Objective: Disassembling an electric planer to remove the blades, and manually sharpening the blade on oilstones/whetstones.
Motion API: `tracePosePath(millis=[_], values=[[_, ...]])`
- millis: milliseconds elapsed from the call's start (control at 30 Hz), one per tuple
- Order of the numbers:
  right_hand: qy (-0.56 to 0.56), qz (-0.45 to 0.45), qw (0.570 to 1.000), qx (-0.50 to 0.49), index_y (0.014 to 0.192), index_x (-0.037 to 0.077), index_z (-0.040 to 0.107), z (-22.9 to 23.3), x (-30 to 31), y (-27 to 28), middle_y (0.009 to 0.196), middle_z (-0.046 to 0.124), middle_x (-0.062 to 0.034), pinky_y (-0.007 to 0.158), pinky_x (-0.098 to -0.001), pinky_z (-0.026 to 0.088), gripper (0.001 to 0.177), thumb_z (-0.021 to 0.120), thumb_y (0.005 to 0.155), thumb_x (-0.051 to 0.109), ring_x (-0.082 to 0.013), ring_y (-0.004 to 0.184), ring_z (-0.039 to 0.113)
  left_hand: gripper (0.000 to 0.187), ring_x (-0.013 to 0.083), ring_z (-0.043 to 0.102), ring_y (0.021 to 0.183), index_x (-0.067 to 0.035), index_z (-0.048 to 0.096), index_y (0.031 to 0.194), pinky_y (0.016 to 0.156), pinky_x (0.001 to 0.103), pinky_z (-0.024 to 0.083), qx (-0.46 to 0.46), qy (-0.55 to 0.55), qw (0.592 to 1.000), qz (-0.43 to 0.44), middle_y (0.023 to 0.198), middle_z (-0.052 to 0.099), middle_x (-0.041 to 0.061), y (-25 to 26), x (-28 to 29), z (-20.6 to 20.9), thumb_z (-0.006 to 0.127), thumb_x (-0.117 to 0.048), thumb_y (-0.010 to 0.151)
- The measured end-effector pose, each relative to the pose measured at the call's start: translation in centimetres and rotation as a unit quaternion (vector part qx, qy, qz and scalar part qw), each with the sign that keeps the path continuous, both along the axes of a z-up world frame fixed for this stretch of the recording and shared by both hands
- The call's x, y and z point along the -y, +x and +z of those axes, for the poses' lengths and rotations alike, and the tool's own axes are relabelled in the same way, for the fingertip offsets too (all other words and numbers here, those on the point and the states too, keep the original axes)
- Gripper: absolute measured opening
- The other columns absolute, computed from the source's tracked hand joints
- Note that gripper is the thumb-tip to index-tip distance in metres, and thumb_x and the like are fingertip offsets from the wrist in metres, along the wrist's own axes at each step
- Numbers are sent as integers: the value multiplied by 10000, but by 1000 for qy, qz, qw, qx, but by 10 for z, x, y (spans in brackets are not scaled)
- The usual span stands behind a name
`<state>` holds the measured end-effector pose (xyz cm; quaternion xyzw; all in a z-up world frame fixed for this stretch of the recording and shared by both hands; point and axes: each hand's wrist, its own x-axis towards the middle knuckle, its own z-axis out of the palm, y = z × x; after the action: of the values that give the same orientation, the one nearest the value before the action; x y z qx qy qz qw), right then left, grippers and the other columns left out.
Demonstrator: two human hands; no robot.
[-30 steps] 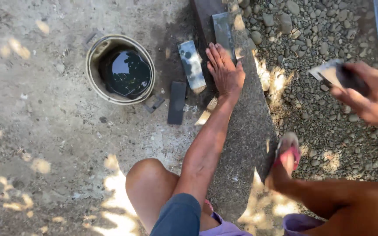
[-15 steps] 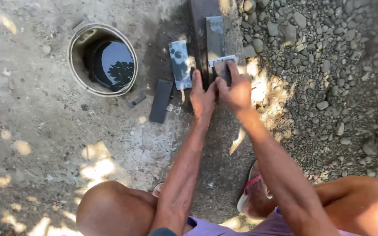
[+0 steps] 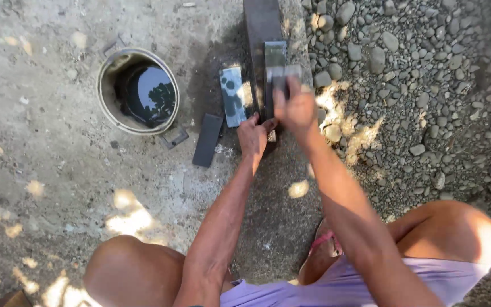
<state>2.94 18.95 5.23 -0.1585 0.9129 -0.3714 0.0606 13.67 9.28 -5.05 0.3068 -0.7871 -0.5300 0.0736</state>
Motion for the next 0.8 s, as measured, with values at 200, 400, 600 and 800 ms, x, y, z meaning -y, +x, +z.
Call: tracePosePath(millis=[200,400,600,800], values=[[111,-25,979,-170,1151,62,678,7,-12,29,897,715,-265,570,-497,558,324,713,904,268,-436,707,695,398,226,757,776,48,759,1018,736,365,564,64,146,987,31,903,786,223,-10,5,66,801,-255,764],[20,-4,996,86,1149,62,642,27,9,-29,869,734,-184,717,-493,598,288,592,1028,318,-371,744,760,331,240,706,707,46,722,948,636,414,578,91,249,961,83,860,770,210,-16,2,78,807,-199,743],[60,25,993,-103,1229,-15,666,7,-31,44,928,714,-259,717,-478,575,450,722,915,302,-428,812,722,306,277,737,755,-8,763,970,688,396,547,22,112,992,58,853,773,178,-10,-5,45,806,-217,751],[15,-19,1000,20,1155,5,706,49,27,-44,965,736,-234,771,-481,585,274,701,981,217,-407,876,739,342,405,684,816,56,717,942,691,444,541,113,137,983,57,761,725,252,-9,-7,62,835,-235,804]])
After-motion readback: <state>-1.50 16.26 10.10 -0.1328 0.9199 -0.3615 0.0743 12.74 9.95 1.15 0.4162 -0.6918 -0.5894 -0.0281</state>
